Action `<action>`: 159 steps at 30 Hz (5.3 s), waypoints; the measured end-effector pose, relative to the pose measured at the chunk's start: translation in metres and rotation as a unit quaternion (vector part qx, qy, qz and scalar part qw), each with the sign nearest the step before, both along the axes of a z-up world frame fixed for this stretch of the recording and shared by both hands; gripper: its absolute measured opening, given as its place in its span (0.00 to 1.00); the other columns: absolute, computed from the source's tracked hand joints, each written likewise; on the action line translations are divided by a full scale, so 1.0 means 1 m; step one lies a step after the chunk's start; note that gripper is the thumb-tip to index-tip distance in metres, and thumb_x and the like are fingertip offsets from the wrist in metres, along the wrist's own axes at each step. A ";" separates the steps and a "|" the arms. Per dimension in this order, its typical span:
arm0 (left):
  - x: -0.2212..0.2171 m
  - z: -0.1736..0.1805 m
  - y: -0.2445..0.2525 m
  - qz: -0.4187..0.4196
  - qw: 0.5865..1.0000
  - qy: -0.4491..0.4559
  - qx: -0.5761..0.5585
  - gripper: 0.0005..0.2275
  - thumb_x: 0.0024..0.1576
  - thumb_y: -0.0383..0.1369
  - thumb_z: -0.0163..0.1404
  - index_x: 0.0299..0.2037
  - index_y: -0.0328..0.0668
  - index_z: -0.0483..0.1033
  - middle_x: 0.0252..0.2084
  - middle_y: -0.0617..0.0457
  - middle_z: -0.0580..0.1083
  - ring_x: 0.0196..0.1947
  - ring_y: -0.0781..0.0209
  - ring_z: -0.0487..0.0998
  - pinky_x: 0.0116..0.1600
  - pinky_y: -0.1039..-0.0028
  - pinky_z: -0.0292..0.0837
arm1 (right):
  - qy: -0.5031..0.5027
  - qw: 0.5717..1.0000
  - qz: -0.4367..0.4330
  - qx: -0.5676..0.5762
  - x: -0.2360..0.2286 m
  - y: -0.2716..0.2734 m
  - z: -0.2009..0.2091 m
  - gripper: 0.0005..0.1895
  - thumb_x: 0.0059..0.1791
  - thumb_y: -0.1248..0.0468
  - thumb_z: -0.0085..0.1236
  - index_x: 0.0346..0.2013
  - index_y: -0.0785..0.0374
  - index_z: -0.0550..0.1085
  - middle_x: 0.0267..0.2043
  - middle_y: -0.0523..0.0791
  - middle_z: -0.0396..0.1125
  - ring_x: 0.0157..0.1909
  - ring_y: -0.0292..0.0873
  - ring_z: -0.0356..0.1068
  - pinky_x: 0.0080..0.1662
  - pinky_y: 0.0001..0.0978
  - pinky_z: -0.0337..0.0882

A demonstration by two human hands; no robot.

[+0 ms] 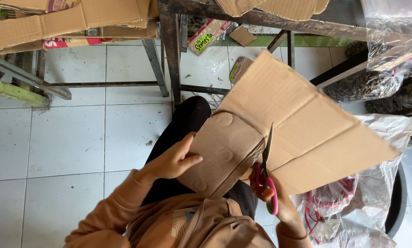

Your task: The person uses pink-handled scissors to cut a piece of corrugated cardboard into a rounded rectangular shape. They repeatedly trim the edges and place the finished pieces on a nearby table.

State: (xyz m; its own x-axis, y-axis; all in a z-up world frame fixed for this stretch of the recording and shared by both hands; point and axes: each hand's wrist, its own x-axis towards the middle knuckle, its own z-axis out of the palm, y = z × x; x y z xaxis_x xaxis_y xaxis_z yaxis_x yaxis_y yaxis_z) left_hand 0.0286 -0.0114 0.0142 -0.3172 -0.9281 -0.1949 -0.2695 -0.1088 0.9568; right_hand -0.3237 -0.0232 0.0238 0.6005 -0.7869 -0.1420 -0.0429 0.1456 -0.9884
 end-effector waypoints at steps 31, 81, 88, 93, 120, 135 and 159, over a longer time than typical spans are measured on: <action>0.123 0.247 -0.071 -0.263 0.888 -0.363 0.104 0.24 0.66 0.38 0.49 0.68 0.35 0.55 0.55 0.25 0.70 0.57 0.38 0.69 0.59 0.58 0.72 | -0.037 0.986 0.015 0.160 0.066 0.020 0.057 0.54 0.32 0.21 0.53 0.46 0.67 0.66 0.42 0.44 0.66 0.38 0.36 0.66 0.39 0.26 0.68; 0.105 -0.013 -0.138 -0.189 0.931 0.183 0.254 0.26 0.58 0.29 0.56 0.67 0.32 0.63 0.63 0.47 0.72 0.61 0.62 0.71 0.63 0.71 0.68 | 0.017 0.970 0.002 0.241 0.064 -0.172 -0.133 0.15 0.52 0.58 0.48 0.44 0.67 0.74 0.27 0.45 0.69 0.23 0.36 0.67 0.25 0.26 0.66; 0.069 0.047 -0.104 0.070 0.975 -0.200 0.060 0.29 0.51 0.33 0.66 0.60 0.33 0.66 0.47 0.30 0.72 0.47 0.41 0.75 0.55 0.63 0.71 | -0.063 0.975 -0.123 0.176 0.062 -0.115 -0.113 0.21 0.55 0.50 0.49 0.41 0.68 0.71 0.28 0.46 0.68 0.24 0.37 0.66 0.23 0.25 0.59; 0.035 0.059 -0.101 0.200 0.957 0.019 -0.209 0.31 0.44 0.29 0.69 0.56 0.30 0.66 0.51 0.43 0.77 0.50 0.62 0.78 0.53 0.70 0.75 | -0.121 0.956 -0.238 0.120 0.073 -0.081 -0.065 0.21 0.51 0.48 0.55 0.42 0.64 0.70 0.30 0.43 0.68 0.27 0.35 0.66 0.28 0.24 0.61; 0.029 0.067 -0.045 0.311 0.911 0.122 -0.241 0.15 0.64 0.30 0.50 0.59 0.31 0.73 0.33 0.61 0.70 0.26 0.75 0.63 0.30 0.82 0.60 | -0.239 0.919 -0.188 -0.249 0.152 -0.237 0.139 0.11 0.59 0.65 0.60 0.39 0.61 0.65 0.31 0.44 0.65 0.27 0.34 0.62 0.27 0.23 0.60; -0.060 -0.021 -0.046 0.085 0.902 0.409 -0.112 0.25 0.57 0.39 0.59 0.61 0.41 0.66 0.52 0.54 0.71 0.46 0.68 0.73 0.45 0.74 0.75 | -0.268 0.900 -0.342 -0.047 0.135 -0.117 0.064 0.12 0.47 0.77 0.59 0.39 0.61 0.69 0.33 0.40 0.64 0.26 0.34 0.61 0.28 0.24 0.59; -0.114 -0.021 -0.040 0.397 0.765 0.502 0.068 0.15 0.62 0.47 0.51 0.37 0.43 0.72 0.31 0.57 0.73 0.27 0.64 0.75 0.31 0.74 0.72 | -0.029 0.993 -0.101 -0.046 0.122 -0.029 -0.004 0.44 0.45 0.28 0.52 0.51 0.67 0.67 0.37 0.41 0.60 0.37 0.36 0.56 0.40 0.29 0.60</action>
